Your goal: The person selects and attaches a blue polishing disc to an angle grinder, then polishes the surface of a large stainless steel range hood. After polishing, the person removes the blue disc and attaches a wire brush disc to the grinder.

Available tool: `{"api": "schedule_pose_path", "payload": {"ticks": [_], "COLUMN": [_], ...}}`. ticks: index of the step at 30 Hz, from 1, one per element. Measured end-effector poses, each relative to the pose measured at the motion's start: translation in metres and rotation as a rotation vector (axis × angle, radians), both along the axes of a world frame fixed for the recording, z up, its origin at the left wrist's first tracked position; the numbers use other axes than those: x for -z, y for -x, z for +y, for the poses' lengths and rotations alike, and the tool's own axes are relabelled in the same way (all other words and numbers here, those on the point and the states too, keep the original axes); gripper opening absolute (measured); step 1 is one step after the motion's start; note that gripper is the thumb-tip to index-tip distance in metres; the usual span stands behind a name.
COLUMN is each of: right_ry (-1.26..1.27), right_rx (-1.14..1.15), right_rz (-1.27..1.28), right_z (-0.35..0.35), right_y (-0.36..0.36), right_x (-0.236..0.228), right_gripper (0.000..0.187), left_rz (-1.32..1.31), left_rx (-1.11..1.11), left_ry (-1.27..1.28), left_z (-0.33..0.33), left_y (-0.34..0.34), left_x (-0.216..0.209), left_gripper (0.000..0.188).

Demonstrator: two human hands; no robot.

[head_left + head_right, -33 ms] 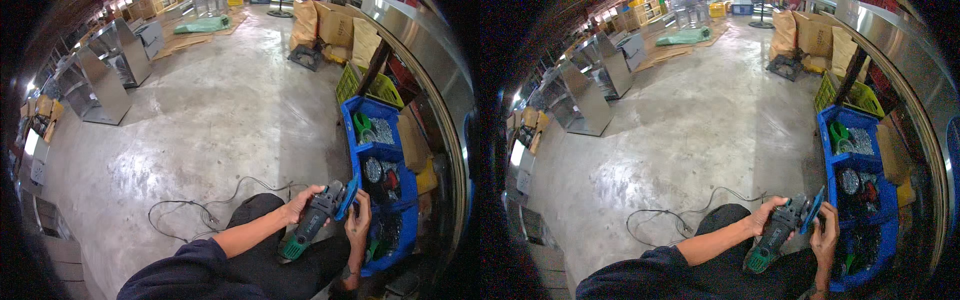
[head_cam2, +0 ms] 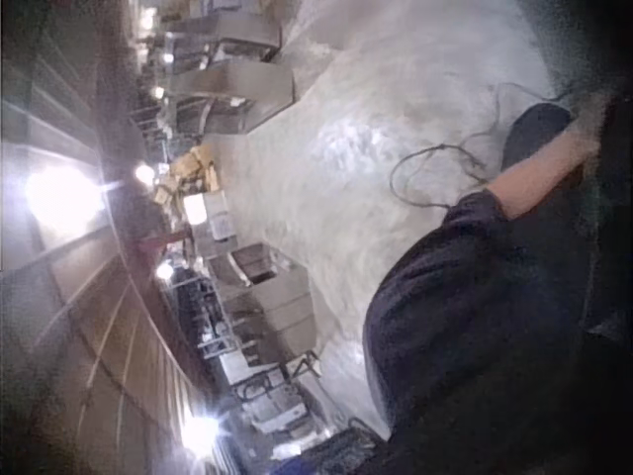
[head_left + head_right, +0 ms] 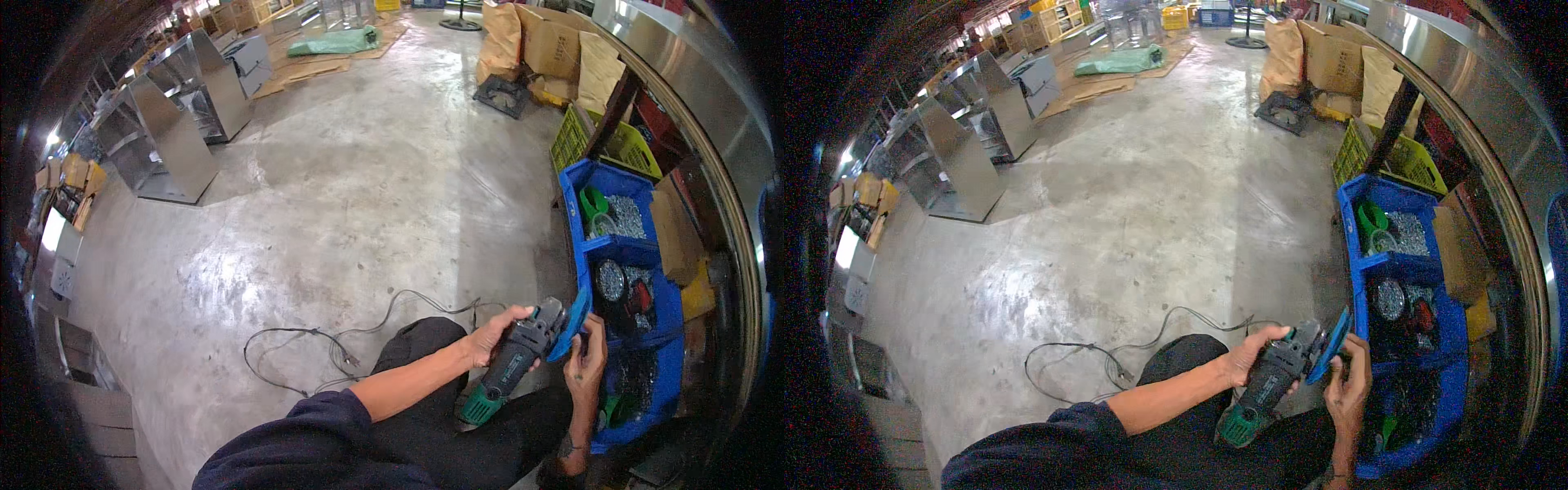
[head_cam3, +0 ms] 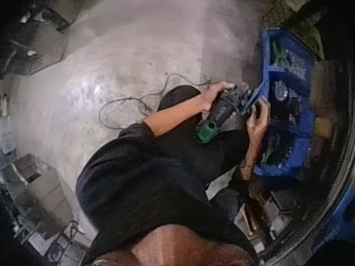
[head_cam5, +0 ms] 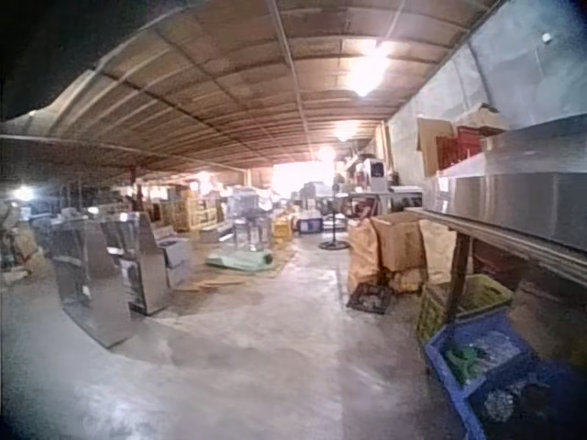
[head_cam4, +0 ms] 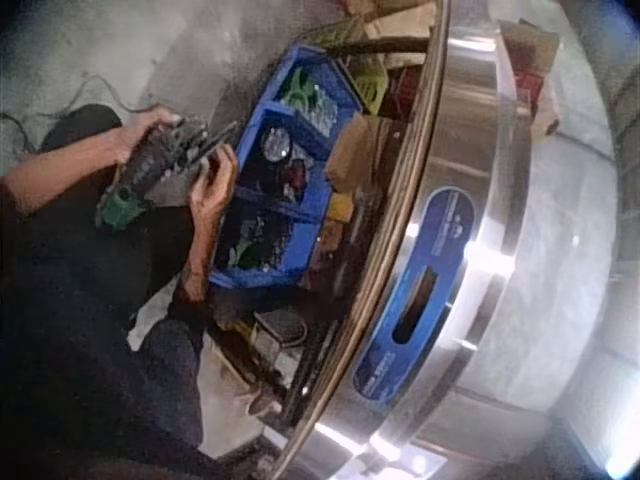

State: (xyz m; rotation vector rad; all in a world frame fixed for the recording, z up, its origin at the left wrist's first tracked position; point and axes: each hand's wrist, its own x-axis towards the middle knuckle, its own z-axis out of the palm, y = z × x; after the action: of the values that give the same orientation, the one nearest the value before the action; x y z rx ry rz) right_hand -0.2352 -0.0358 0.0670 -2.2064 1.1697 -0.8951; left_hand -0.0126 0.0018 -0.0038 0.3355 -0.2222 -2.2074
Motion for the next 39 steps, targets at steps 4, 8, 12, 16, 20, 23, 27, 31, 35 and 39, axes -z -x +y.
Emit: {"api": "schedule_pose_path", "payload": {"ticks": [4, 8, 12, 16, 20, 23, 27, 31, 35, 39], "right_ry": [0.103, 0.026, 0.214, -0.065, -0.602, -0.217, 0.285, 0.193, -0.009, 0.175], "right_rx": [0.089, 0.044, 0.008, 0.027, 0.212, 0.178, 0.053, -0.027, 0.051, 0.003], "right_rz": [-0.061, 0.060, -0.026, -0.093, -0.428, -0.171, -0.010, -0.072, -0.126, -0.137], "right_z": [-0.011, -0.017, -0.033, -0.034, -0.028, -0.039, -0.030, -0.032, -0.037, -0.029], "right_y": [0.010, -0.002, 0.017, 0.018, 0.000, 0.025, 0.007, 0.025, 0.049, 0.003], "right_x": [0.055, 0.033, 0.044, 0.071, 0.065, 0.099, 0.043, 0.065, 0.109, 0.039], "right_gripper": [0.032, 0.051, 0.054, 0.045, 0.039, 0.042, 0.044, 0.047, 0.042, 0.034], "left_rz": [-0.096, -0.086, -0.082, -0.236, -0.415, -0.313, -0.116, -0.114, -0.283, -0.102], "left_rx": [-0.143, -0.105, -0.019, -0.123, -0.194, -0.171, -0.009, 0.025, -0.081, -0.074], "left_ry": [0.153, 0.175, 0.160, 0.250, 0.363, 0.297, 0.158, 0.146, 0.271, 0.203], "left_z": [0.000, 0.001, -0.003, -0.004, -0.011, -0.010, -0.004, -0.003, -0.006, -0.002], "left_y": [0.013, 0.003, 0.014, 0.013, 0.010, 0.019, 0.016, 0.017, 0.016, 0.013], "left_x": [-0.007, 0.002, -0.010, -0.021, -0.008, -0.002, 0.002, 0.000, -0.014, -0.001], "left_gripper": [0.069, 0.066, 0.066, 0.063, 0.065, 0.063, 0.065, 0.067, 0.068, 0.068]}}
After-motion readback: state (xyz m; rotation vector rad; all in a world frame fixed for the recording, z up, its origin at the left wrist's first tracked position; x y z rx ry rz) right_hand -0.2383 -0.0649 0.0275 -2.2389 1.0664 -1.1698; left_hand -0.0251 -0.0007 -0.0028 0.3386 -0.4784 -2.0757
